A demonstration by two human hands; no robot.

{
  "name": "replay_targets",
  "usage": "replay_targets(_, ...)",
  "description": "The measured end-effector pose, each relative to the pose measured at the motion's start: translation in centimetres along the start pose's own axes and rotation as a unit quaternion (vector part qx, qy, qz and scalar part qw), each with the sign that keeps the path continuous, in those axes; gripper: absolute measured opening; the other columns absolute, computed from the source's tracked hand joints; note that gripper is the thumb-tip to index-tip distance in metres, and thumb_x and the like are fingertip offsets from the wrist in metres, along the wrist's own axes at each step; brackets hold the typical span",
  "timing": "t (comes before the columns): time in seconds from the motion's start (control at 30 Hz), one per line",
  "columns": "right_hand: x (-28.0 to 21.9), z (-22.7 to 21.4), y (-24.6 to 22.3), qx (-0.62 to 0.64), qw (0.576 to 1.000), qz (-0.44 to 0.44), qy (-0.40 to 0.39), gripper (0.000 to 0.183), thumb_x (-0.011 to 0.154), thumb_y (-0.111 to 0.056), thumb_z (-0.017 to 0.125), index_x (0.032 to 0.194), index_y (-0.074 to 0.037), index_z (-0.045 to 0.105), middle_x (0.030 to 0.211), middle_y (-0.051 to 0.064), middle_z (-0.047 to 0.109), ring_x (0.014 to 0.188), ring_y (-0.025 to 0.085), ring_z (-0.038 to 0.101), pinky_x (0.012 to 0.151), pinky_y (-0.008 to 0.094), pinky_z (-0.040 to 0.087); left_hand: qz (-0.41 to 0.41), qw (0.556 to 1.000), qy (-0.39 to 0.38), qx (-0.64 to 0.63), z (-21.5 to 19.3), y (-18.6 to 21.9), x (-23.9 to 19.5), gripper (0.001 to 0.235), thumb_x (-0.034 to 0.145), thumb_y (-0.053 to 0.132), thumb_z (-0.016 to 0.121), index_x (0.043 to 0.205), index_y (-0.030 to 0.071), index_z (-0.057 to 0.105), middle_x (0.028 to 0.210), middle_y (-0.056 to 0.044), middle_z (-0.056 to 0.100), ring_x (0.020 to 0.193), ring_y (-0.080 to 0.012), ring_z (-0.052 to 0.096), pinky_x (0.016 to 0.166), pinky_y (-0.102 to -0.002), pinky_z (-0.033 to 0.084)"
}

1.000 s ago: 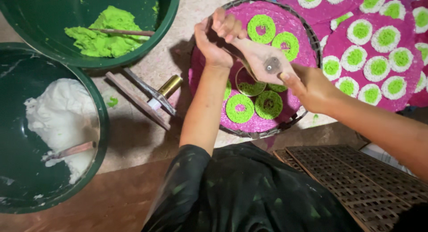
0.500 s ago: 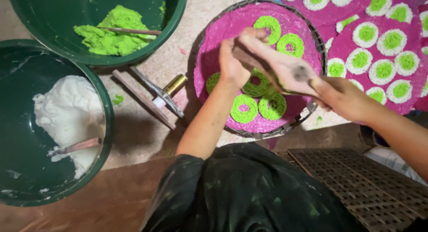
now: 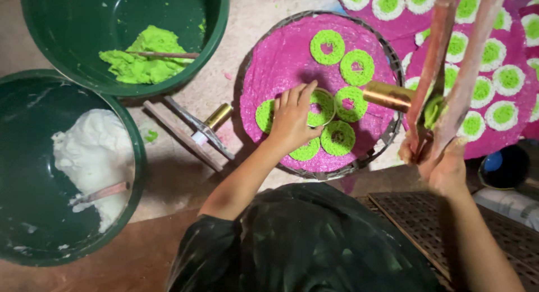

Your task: The person uses a handheld mold to press green dough into ring patterns on pink bases and refills the mold from plastic buckets containing green and white dough.

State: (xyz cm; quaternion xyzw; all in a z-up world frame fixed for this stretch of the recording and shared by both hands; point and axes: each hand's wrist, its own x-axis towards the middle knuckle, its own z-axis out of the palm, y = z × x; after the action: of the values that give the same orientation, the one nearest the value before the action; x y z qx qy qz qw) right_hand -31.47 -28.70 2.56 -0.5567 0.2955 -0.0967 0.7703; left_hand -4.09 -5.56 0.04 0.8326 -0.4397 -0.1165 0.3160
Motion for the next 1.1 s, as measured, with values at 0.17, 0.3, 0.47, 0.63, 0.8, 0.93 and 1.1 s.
replay_targets(0.17, -0.6, -0.5, 0.9, -0.013, 1.000, -0.022, 0.009, 0.097, 0.086, -0.097, 0.035, 0.099, -0.002, 0.049, 0.080, 0.014, 0.052, 0.078, 0.028, 0.050, 0.069, 0.040, 0.038, 0.030, 1.000, 0.001, 0.006, 0.2, -0.1, 0.1, 0.101, 0.068, 0.037, 0.089, 0.152, 0.009, 0.039, 0.145, -0.016, 0.046, 0.133, -0.0358, 0.044, 0.108, -0.054, 0.034)
replay_targets(0.3, -0.8, -0.2, 1.5, -0.004, 0.999, -0.034, 0.014, 0.095, 0.086, -0.097, 0.033, 0.102, -0.004, 0.047, 0.083, 0.012, 0.050, 0.076, 0.027, 0.050, 0.071, 0.041, 0.039, 0.092, 0.995, 0.011, 0.026, 0.8, 0.3, 0.3, 0.080, 0.077, 0.039, 0.083, 0.146, 0.016, 0.049, 0.148, -0.019, 0.044, 0.135, -0.0408, 0.038, 0.109, -0.059, 0.027)
replay_targets(0.47, -1.2, 0.3, 1.6, 0.018, 0.999, -0.028, 0.016, 0.098, 0.083, -0.096, 0.033, 0.113, -0.004, 0.049, 0.090, 0.012, 0.050, 0.082, 0.029, 0.051, 0.073, 0.042, 0.040, 0.095, 0.993, -0.016, 0.061, 1.1, -0.1, -0.1, 0.052, 0.086, 0.036, 0.076, 0.134, 0.024, 0.062, 0.152, -0.009, 0.047, 0.144, -0.0347, 0.038, 0.119, -0.057, 0.027)
replay_targets(0.63, -1.4, 0.6, 2.0, 0.004, 0.999, -0.038, 0.009, 0.098, 0.088, -0.097, 0.032, 0.109, -0.002, 0.047, 0.084, 0.013, 0.050, 0.082, 0.028, 0.049, 0.073, 0.042, 0.039, 0.093, 0.995, 0.004, 0.026, 1.1, -0.4, -0.4, 0.058, 0.088, 0.032, 0.073, 0.144, 0.021, 0.060, 0.152, -0.013, 0.044, 0.140, -0.0364, 0.037, 0.115, -0.059, 0.027)
replay_targets(0.8, -0.8, 0.0, 2.4, 0.041, 0.999, -0.031, 0.006, 0.098, 0.086, -0.095, 0.034, 0.116, -0.003, 0.048, 0.091, 0.012, 0.050, 0.083, 0.029, 0.051, 0.073, 0.042, 0.040, 0.086, 0.995, 0.014, 0.047, 0.6, 0.1, -0.2, 0.060, 0.089, 0.035, 0.074, 0.144, 0.022, 0.055, 0.154, -0.014, 0.043, 0.142, -0.0368, 0.036, 0.116, -0.057, 0.027)
replay_targets(0.93, -0.6, -0.3, 3.1, 0.051, 0.998, -0.021, -0.004, 0.100, 0.085, -0.095, 0.034, 0.117, -0.002, 0.049, 0.092, 0.012, 0.051, 0.083, 0.028, 0.051, 0.074, 0.043, 0.041, 0.047, 0.998, 0.026, -0.015, -0.1, 0.0, -0.4, 0.101, 0.075, 0.040, 0.083, 0.159, 0.013, 0.031, 0.153, -0.025, 0.040, 0.138, -0.0399, 0.036, 0.112, -0.057, 0.025)
replay_targets(1.1, -0.5, 0.6, 3.2, 0.040, 0.998, -0.038, 0.007, 0.100, 0.087, -0.094, 0.034, 0.121, -0.001, 0.050, 0.094, 0.011, 0.049, 0.083, 0.027, 0.050, 0.073, 0.042, 0.040, -0.009, 0.999, -0.048, 0.006, -0.6, 0.0, 0.0, 0.118, 0.071, 0.043, 0.088, 0.161, 0.009, 0.019, 0.148, -0.021, 0.047, 0.135, -0.0363, 0.042, 0.116, -0.055, 0.027)
